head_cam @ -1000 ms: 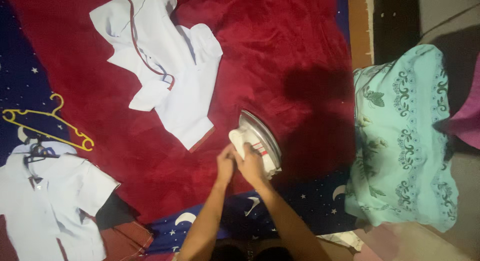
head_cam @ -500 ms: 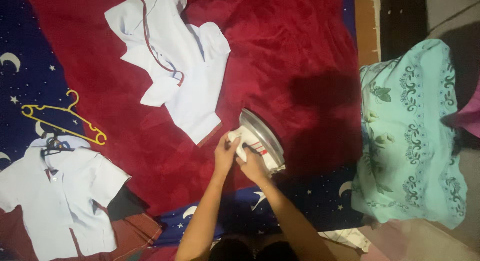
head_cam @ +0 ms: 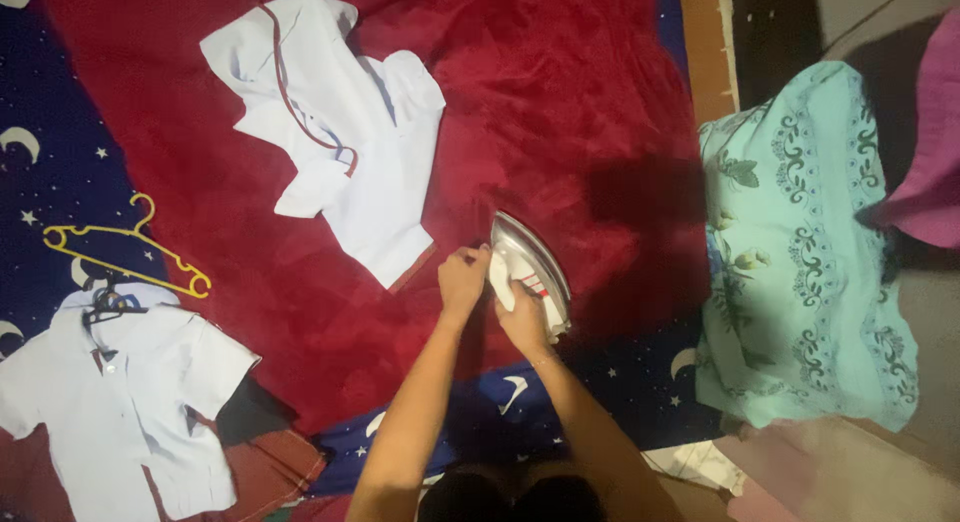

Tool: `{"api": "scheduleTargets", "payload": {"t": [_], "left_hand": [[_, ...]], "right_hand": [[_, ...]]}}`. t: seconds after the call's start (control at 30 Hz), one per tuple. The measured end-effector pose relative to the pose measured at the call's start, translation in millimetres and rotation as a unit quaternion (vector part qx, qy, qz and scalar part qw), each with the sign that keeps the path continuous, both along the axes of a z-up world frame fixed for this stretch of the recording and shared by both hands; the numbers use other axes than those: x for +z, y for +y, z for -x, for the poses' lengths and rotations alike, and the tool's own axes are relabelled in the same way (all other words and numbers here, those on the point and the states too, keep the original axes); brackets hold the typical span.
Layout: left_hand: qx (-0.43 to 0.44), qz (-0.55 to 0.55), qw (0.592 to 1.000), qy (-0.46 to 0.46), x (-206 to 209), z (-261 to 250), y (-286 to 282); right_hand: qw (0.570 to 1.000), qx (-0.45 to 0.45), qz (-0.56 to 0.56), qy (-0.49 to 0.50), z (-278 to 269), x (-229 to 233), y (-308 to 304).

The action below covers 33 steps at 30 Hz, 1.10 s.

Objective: The person irons a white short-sleeved shirt on a bed. They remove the shirt from a hanger, lay it flat, and use an iron to smooth the fabric, adjusting the shirt and ironing different sections.

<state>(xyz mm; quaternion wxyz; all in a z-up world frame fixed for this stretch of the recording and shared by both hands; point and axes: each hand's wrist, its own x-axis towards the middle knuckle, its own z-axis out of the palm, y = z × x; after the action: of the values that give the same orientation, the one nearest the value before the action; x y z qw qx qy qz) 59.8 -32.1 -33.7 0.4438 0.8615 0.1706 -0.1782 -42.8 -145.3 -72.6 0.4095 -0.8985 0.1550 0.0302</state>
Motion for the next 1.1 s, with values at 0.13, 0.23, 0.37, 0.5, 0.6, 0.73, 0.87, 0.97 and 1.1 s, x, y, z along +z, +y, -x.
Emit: {"api": "scheduleTargets", "payload": {"t": [0.13,0.23,0.37,0.5,0.6,0.73,0.87,0.97,1.1], "left_hand": [[-0.031,0.029,0.995,-0.093,-0.8,3.1,-11.5],[-0.055,0.048,0.99,-0.125,2.8,10.2,-15.7],[-0.174,0.052,0.953,-0.241,7.9,9.3,-15.0],[-0.292,0.014,0.913,-0.284,14.6,-3.3,-8.6],[-0.358,-0.016,0.899,-0.253,10.3,-10.3,-8.9],[-0.362,-0.078,0.903,-0.217,-4.5,-6.4,-22.6],[-0.331,-0.011,0.876,-0.352,0.6,3.4,-22.1],[-0.218,0.047,0.949,-0.221,9.8,5.8,-25.4],[-0.268,-0.002,0.943,-0.196,19.2,-5.0,-31.2]], "right_hand": [[0.998,-0.033,-0.033,-0.043,-1.8,8.7,-8.3],[0.998,-0.043,-0.029,-0.038,-1.5,12.5,-13.1],[0.997,-0.074,-0.011,-0.002,-2.4,8.1,-16.1],[0.998,-0.055,-0.027,-0.032,1.2,6.9,-17.6],[0.997,-0.031,-0.033,-0.07,3.6,8.6,-9.5],[0.999,-0.022,-0.037,-0.011,-1.5,2.5,-8.0],[0.996,-0.026,-0.061,-0.058,-6.5,2.4,-19.5],[0.997,-0.045,-0.052,-0.029,-11.4,6.2,-24.2],[0.998,-0.044,-0.031,-0.023,-14.6,0.6,-27.6]]}}
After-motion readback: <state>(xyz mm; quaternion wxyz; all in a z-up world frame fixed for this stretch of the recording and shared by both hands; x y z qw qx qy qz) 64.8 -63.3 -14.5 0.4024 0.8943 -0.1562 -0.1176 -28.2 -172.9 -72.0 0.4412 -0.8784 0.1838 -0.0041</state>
